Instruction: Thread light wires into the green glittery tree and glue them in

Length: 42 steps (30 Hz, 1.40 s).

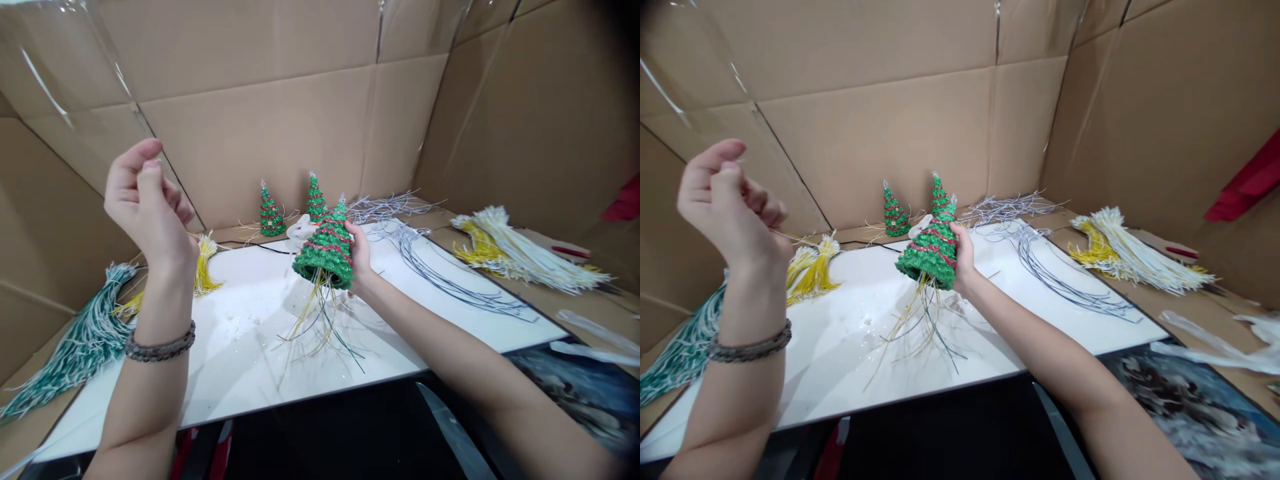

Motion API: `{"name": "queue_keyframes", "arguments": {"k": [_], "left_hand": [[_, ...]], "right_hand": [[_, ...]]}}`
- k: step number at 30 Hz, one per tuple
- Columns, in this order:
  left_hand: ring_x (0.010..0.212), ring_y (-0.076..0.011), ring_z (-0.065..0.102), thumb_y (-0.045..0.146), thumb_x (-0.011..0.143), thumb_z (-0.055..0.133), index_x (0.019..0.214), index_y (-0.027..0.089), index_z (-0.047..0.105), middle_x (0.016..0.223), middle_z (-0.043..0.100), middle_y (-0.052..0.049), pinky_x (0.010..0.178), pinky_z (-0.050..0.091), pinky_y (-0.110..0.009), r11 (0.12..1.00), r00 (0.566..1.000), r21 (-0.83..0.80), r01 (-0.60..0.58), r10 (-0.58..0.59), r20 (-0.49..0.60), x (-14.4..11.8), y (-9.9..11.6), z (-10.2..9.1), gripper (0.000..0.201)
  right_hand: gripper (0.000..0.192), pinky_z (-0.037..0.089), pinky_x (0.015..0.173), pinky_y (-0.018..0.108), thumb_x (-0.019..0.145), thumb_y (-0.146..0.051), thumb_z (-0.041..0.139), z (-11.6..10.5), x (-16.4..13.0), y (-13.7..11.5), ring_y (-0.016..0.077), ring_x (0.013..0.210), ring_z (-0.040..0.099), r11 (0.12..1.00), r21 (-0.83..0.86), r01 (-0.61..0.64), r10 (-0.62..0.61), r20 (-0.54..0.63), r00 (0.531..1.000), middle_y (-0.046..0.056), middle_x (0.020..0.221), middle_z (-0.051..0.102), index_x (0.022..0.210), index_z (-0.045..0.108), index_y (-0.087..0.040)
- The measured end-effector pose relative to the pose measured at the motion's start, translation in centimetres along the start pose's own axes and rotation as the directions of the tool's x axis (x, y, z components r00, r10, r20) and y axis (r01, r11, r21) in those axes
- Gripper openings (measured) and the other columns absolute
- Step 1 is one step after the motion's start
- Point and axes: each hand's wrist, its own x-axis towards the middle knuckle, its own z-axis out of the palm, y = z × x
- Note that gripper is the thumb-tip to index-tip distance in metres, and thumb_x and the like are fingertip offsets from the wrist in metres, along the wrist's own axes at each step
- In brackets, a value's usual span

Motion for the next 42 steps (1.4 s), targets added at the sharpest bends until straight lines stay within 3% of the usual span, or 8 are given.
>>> {"name": "queue_keyframes", "arguments": {"k": [6, 11, 15, 19, 27, 31, 36, 42], "left_hand": [[0.04, -0.0058, 0.021, 0.03, 0.09, 0.065, 0.092, 0.027, 0.068, 0.05, 0.032, 0.008, 0.036, 0.012, -0.023, 0.99, 0.951, 0.141, -0.024, -0.02, 0.308, -2.4, -1.9, -0.8, 0.004], [0.055, -0.0092, 0.045, 0.032, 0.086, 0.064, 0.081, 0.019, 0.071, 0.076, 0.066, -0.003, 0.044, 0.029, -0.021, 0.825, 0.687, 0.558, -0.091, -0.354, 0.635, -8.9, -3.0, -2.5, 0.015], [0.053, -0.0086, 0.042, 0.037, 0.085, 0.064, 0.085, 0.018, 0.074, 0.085, 0.07, -0.006, 0.045, 0.029, -0.022, 0.77, 0.554, 0.637, 0.034, -0.545, 0.629, -12.7, -3.4, -3.4, 0.021], [0.047, -0.0048, 0.031, 0.046, 0.079, 0.07, 0.083, 0.017, 0.07, 0.087, 0.068, -0.005, 0.044, 0.025, -0.023, 0.688, 0.39, 0.639, 0.345, -0.724, 0.569, -13.8, -3.7, -3.5, 0.03], [0.039, -0.003, 0.018, 0.057, 0.071, 0.077, 0.076, 0.016, 0.067, 0.048, 0.042, 0.007, 0.041, 0.008, -0.024, 0.443, 0.093, 0.606, 0.661, -0.85, 0.519, -13.8, -3.6, -4.3, 0.042], [0.038, -0.0008, 0.02, 0.051, 0.066, 0.082, 0.087, 0.016, 0.066, 0.064, 0.063, 0.002, 0.04, 0.009, -0.023, 0.411, 0.096, 0.605, 0.682, -0.87, 0.483, -13.9, -3.4, -4.5, 0.044], [0.039, -0.0003, 0.022, 0.049, 0.067, 0.082, 0.087, 0.017, 0.06, 0.071, 0.068, 0.0, 0.04, 0.011, -0.021, 0.431, 0.119, 0.601, 0.673, -0.865, 0.488, -14.2, -3.6, -4.6, 0.044], [0.04, -0.0015, 0.026, 0.055, 0.071, 0.077, 0.087, 0.018, 0.062, 0.073, 0.066, 0.001, 0.039, 0.014, -0.022, 0.542, 0.236, 0.55, 0.636, -0.815, 0.53, -14.5, -3.7, -4.6, 0.043]], "right_hand": [[0.024, 0.058, 0.088, 0.044, 0.076, -0.047, 0.06, 0.3, 0.4, -0.5, 0.0261, 0.093, 0.071, 0.997, -0.02, 0.075, -0.077, -0.117, 0.99, 0.001, 0.076, 0.074, 0.082, 0.066, -0.025], [0.022, 0.059, 0.088, 0.044, 0.076, -0.047, 0.062, 0.5, 0.2, -0.8, 0.0255, 0.089, 0.071, 0.993, -0.028, 0.119, -0.121, -0.078, 0.99, 0.0, 0.074, 0.073, 0.081, 0.065, -0.026], [0.024, 0.058, 0.089, 0.043, 0.077, -0.048, 0.063, 0.7, -0.1, -0.6, 0.0246, 0.087, 0.071, 0.992, -0.033, 0.12, -0.121, -0.021, 0.992, 0.001, 0.079, 0.073, 0.084, 0.066, -0.026], [0.024, 0.058, 0.09, 0.044, 0.079, -0.049, 0.063, 0.6, -0.2, -0.2, 0.0247, 0.087, 0.072, 0.994, -0.045, 0.102, -0.104, -0.034, 0.994, 0.0, 0.077, 0.073, 0.085, 0.066, -0.026], [0.023, 0.059, 0.088, 0.049, 0.076, -0.049, 0.066, 0.5, -0.3, 0.1, 0.0289, 0.096, 0.071, 0.997, -0.057, 0.049, -0.051, -0.028, 0.998, 0.0, 0.073, 0.071, 0.078, 0.06, -0.026], [0.02, 0.06, 0.086, 0.047, 0.078, -0.046, 0.065, 0.5, -0.3, 0.2, 0.0279, 0.092, 0.072, 0.999, -0.032, 0.033, -0.035, -0.045, 0.998, -0.001, 0.067, 0.068, 0.078, 0.061, -0.026], [0.018, 0.06, 0.087, 0.044, 0.078, -0.044, 0.065, 0.3, -0.3, 0.1, 0.0269, 0.088, 0.072, 1.0, 0.002, 0.005, -0.005, -0.073, 0.997, -0.001, 0.067, 0.069, 0.078, 0.061, -0.026], [0.022, 0.059, 0.088, 0.048, 0.077, -0.048, 0.063, 0.4, -0.3, 0.2, 0.0287, 0.094, 0.071, 1.0, -0.022, -0.011, 0.01, -0.066, 0.998, 0.001, 0.072, 0.072, 0.078, 0.061, -0.026]]}}
